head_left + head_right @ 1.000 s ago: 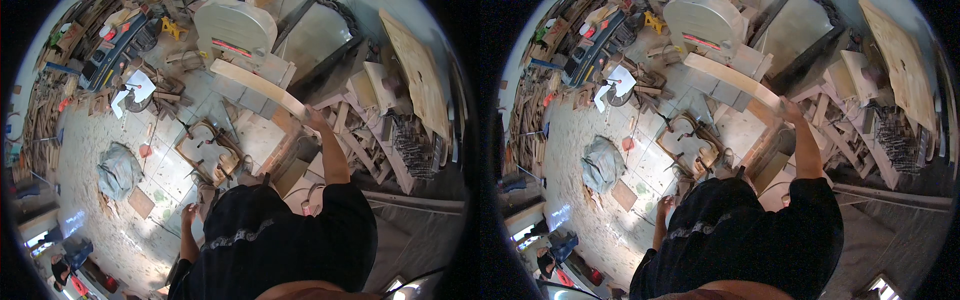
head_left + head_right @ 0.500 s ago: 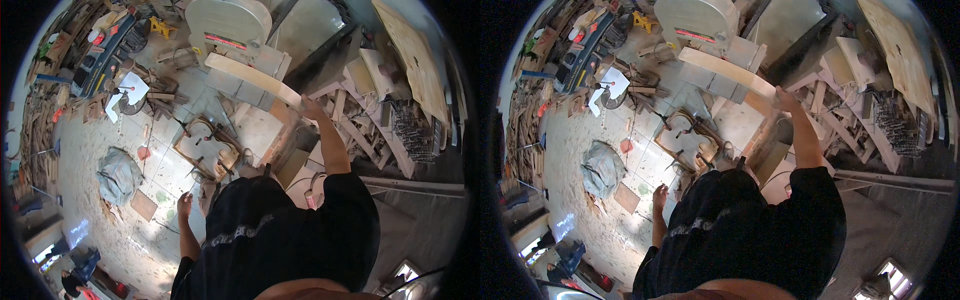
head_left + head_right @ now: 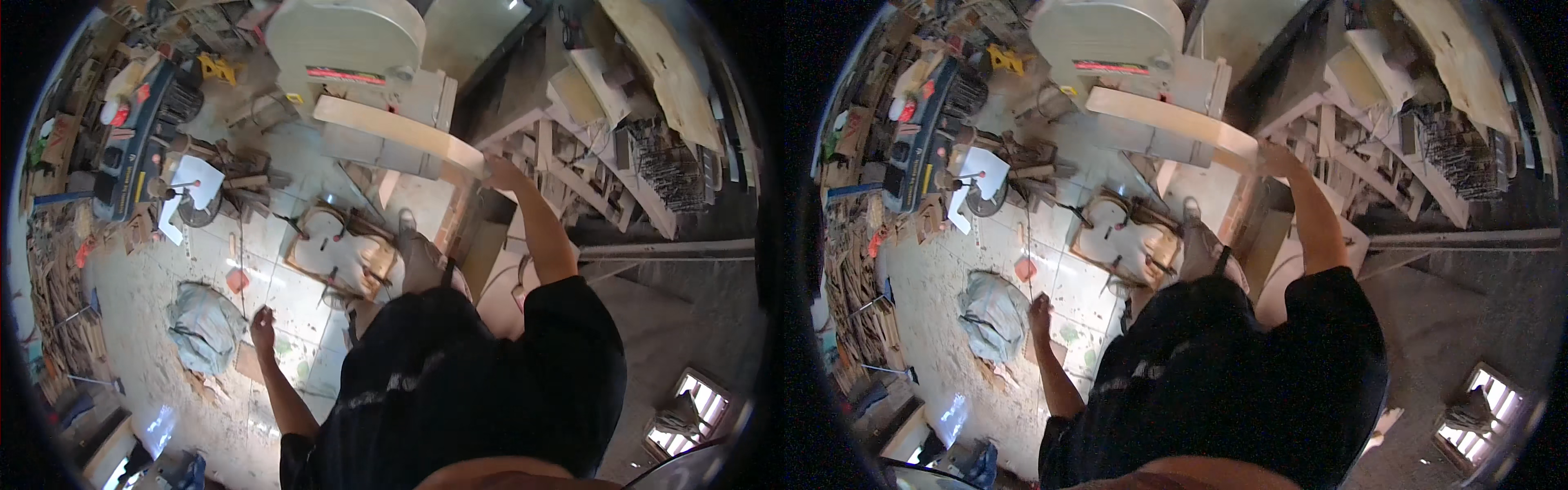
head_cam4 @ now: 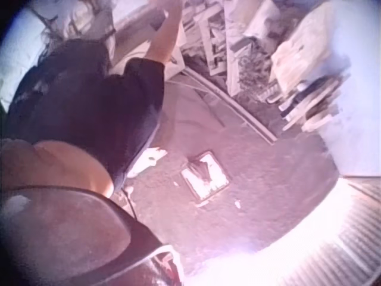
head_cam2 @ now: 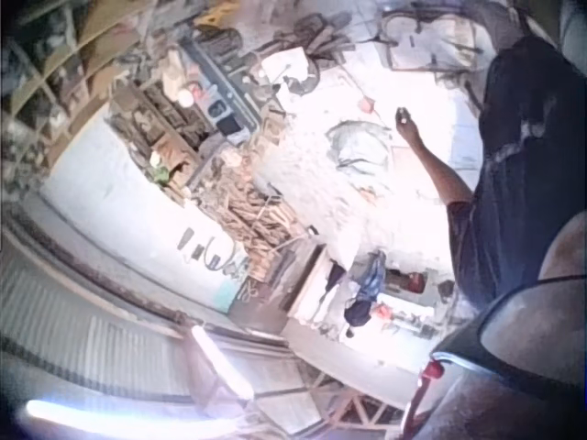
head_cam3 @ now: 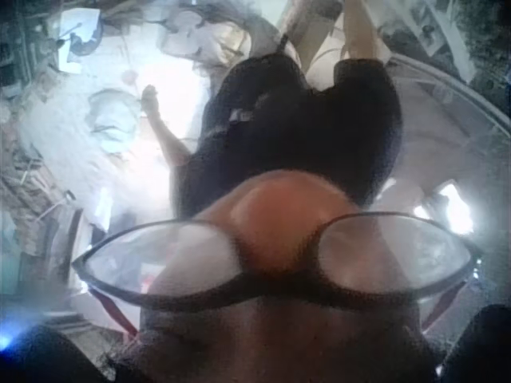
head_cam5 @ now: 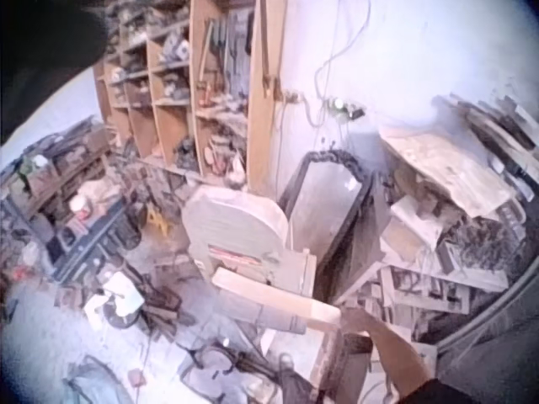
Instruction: The person uses a band saw to cut a curved shape from a wooden board, then moves to a workbench where they plug in a power strip and use a pencil and square to mark lines on another piece of wood.
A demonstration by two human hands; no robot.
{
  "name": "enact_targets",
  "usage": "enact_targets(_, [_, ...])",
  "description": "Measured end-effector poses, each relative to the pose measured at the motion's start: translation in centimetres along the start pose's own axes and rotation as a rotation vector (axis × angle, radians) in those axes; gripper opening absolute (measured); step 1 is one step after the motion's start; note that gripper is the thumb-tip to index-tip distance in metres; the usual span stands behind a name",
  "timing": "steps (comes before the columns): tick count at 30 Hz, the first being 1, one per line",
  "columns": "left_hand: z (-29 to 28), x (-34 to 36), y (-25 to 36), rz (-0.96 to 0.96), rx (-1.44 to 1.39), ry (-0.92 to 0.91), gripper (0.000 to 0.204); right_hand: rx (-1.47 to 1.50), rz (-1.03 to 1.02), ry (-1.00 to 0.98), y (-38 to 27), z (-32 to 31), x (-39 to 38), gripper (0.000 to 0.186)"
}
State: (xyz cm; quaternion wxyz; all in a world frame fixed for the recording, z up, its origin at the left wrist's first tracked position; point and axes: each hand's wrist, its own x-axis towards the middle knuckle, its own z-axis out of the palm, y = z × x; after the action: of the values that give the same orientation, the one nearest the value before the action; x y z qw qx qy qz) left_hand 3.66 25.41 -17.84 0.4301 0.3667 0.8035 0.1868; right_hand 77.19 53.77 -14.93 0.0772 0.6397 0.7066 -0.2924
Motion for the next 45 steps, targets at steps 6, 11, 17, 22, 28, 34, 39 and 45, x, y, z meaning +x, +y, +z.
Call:
enact_targets(6, [7.4, 7.6, 10.2, 0.136, -0.223, 0.013, 0.037, 0.155, -0.099, 0.04, 0.9, -0.7, -2.6, 0.087])
enact_targets(11, [14.8, 13.0, 25.3, 0.349, -0.348, 0.038, 0.038, 0.17, 0.061, 0.008, -0.5, -0.5, -2.7, 0.075])
enact_targets(17, [16.1, 22.2, 38.3, 0.454, -0.404, 0.141, 0.043, 0.089, -0.054, 0.084, -2.1, -0.8, -2.3, 0.075])
enact_targets(22, [18.8, 23.2, 45.1, 0.567, -0.247, 0.13, 0.047, 0.088, 0.047, 0.043, 0.6, -0.1, -3.5, 0.077])
enact_targets(28, [19.4, 24.5, 43.7, 0.317, -1.051, -0.047, 0.039, 0.203, -0.073, 0.088, -0.1, -0.2, -3.5, 0.079])
enact_targets(34, [18.8, 24.9, 44.4, 0.272, -0.971, -0.016, 0.045, 0.083, 0.009, 0.041, -0.6, -0.4, -2.8, 0.07])
enact_targets(39, [20.3, 23.9, 43.9, 0.332, -1.026, 0.066, 0.04, 0.063, 0.02, 0.045, 0.1, -0.4, -2.6, 0.073])
enact_targets(45, [20.5, 26.2, 41.8, 0.434, -0.973, 0.17, 0.031, 0.08, 0.099, -0.036, -0.9, -0.7, -1.7, 0.088])
